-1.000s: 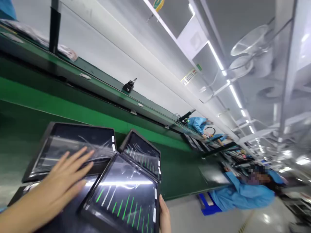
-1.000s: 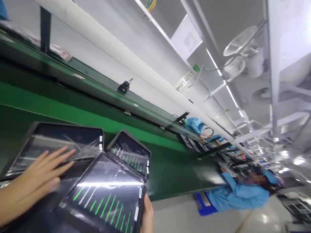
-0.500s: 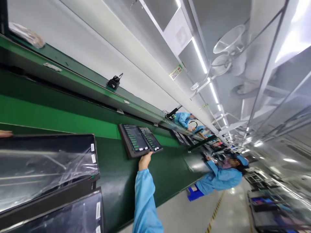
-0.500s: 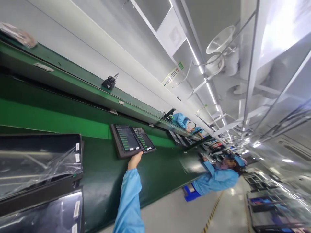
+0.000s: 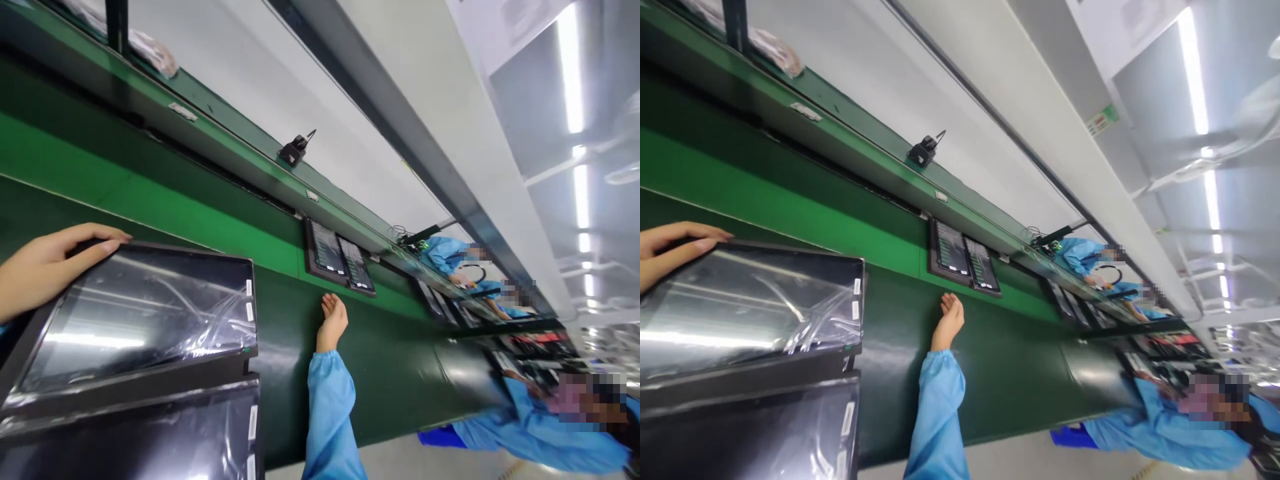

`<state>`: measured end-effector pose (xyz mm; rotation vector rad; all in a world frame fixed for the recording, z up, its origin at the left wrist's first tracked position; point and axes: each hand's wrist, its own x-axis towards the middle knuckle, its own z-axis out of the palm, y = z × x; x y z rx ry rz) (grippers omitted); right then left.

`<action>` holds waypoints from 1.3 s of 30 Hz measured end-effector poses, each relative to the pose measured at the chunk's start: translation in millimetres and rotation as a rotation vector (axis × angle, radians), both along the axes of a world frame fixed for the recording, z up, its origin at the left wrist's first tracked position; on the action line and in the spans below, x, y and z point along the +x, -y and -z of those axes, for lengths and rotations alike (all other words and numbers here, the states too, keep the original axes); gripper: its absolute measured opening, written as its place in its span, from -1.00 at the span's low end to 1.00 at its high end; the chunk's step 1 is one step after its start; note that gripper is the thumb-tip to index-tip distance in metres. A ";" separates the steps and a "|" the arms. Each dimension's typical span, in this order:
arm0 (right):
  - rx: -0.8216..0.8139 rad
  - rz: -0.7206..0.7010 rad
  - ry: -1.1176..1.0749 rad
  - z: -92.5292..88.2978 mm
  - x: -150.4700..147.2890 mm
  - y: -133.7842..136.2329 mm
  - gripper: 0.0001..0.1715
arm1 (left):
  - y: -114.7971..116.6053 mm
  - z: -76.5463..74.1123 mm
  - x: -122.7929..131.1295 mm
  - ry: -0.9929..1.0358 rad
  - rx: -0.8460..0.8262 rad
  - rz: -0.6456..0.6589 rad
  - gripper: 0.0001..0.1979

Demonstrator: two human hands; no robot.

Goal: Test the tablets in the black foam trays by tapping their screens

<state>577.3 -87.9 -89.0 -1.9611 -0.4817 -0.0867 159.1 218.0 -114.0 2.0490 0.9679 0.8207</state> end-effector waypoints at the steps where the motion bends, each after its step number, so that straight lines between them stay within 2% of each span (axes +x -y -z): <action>1: -0.010 -0.040 -0.023 2.4 -16.8 3.9 -0.29 | 1.0 -4.9 4.0 -0.033 -0.037 -0.025 -0.44; 4: -0.037 -0.151 -0.059 -0.4 -74.4 16.0 -0.21 | 0.9 -12.3 11.2 -0.011 -0.057 0.018 -0.32; 8: -0.053 -0.275 -0.017 -29.9 -150.1 25.0 -0.49 | -4.1 -6.9 10.6 0.190 0.008 0.072 -0.38; 9: -0.076 -0.355 0.021 -40.5 -168.1 24.0 -0.58 | -5.6 -5.1 10.2 0.225 0.019 0.084 -0.39; 11: -0.172 -0.618 0.121 -60.5 -203.3 16.4 -0.70 | -8.8 -2.8 9.9 0.250 0.025 0.112 -0.41; 13: -0.323 -0.922 0.240 -73.9 -237.7 2.2 -0.67 | -11.8 -2.7 9.8 0.260 0.023 0.152 -0.43; 15: -0.487 -1.133 0.342 -78.1 -269.0 -15.9 -0.56 | -14.3 -3.7 9.8 0.268 0.014 0.190 -0.45; 17: -0.619 -1.223 0.395 -75.8 -293.6 -34.1 -0.47 | -15.8 -4.5 10.1 0.286 0.001 0.208 -0.47; 19: -0.702 -1.239 0.410 -71.9 -309.2 -49.0 -0.41 | -16.6 -4.3 10.9 0.309 -0.015 0.215 -0.48; 23: -0.746 -1.248 0.442 -70.7 -318.4 -63.5 -0.43 | -18.0 -2.3 13.8 0.347 -0.059 0.232 -0.51; 28: -0.719 -1.235 0.506 -70.0 -321.3 -66.2 -0.52 | -18.2 -2.2 15.6 0.371 -0.107 0.241 -0.52; 32: -0.692 -1.224 0.519 -68.0 -320.4 -66.6 -0.49 | -16.1 -5.7 14.9 0.373 -0.137 0.239 -0.52; 35: -0.587 -1.141 0.502 -75.0 -300.9 -64.1 -0.39 | -13.7 -8.6 14.6 0.373 -0.164 0.231 -0.55; 38: -0.421 -0.925 0.425 -83.4 -265.4 -57.6 -0.50 | -11.2 -10.1 16.1 0.385 -0.192 0.212 -0.57; 39: -0.396 -0.893 0.401 -84.4 -252.9 -55.4 -0.52 | -10.3 -10.6 16.9 0.392 -0.199 0.204 -0.57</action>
